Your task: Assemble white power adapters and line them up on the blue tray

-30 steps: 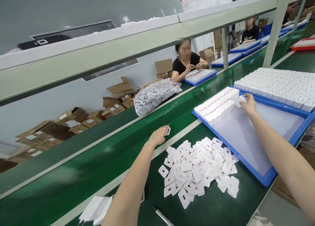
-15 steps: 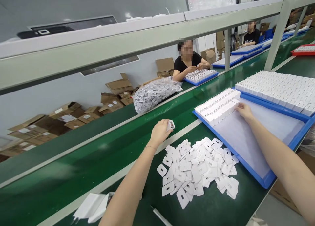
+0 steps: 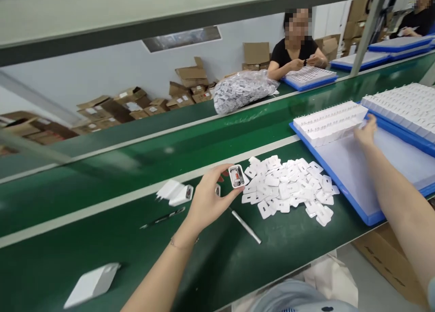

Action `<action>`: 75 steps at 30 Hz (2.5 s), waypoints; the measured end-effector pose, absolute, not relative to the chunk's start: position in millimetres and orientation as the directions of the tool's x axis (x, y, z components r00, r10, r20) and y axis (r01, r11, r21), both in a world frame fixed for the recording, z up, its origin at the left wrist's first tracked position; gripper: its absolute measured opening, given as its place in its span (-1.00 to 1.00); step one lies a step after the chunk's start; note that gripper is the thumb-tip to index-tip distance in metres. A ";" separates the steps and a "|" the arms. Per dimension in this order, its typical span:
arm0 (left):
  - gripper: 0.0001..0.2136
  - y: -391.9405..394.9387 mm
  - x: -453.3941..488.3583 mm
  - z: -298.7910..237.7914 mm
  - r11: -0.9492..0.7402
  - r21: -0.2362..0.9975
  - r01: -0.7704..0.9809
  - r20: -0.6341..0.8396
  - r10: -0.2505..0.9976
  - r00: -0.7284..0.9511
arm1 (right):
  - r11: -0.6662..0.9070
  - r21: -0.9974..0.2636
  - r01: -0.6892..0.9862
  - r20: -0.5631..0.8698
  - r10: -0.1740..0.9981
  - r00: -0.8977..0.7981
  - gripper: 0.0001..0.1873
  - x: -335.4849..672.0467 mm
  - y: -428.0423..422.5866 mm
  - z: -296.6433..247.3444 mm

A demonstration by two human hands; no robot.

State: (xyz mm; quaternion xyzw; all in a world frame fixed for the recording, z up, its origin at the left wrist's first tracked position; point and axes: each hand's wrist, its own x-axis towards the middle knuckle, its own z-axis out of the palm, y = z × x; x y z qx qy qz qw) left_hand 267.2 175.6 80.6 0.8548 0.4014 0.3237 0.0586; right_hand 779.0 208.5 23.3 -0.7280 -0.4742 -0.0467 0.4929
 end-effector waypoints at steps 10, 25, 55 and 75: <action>-0.56 134.8 283.3 37.3 -0.491 0.842 0.222 0.405 0.848 0.342 | 0.273 -0.564 0.780 -0.159 0.890 -0.427 -0.46 646.8 188.6 76.1; -0.51 126.0 304.8 16.0 -0.288 0.954 -0.077 0.298 0.913 0.279 | 0.157 -0.731 0.664 -0.143 0.916 -0.374 -0.60 645.5 176.4 88.7; -0.52 106.1 313.7 4.4 -0.597 0.682 0.422 0.574 0.795 0.198 | 0.908 -0.129 0.399 0.572 0.397 -0.718 -0.32 512.9 121.2 54.6; -0.52 115.5 304.3 19.4 -0.832 0.479 0.280 0.756 0.553 0.349 | 0.330 -0.910 0.251 0.119 0.788 -0.604 -0.30 508.2 119.8 43.2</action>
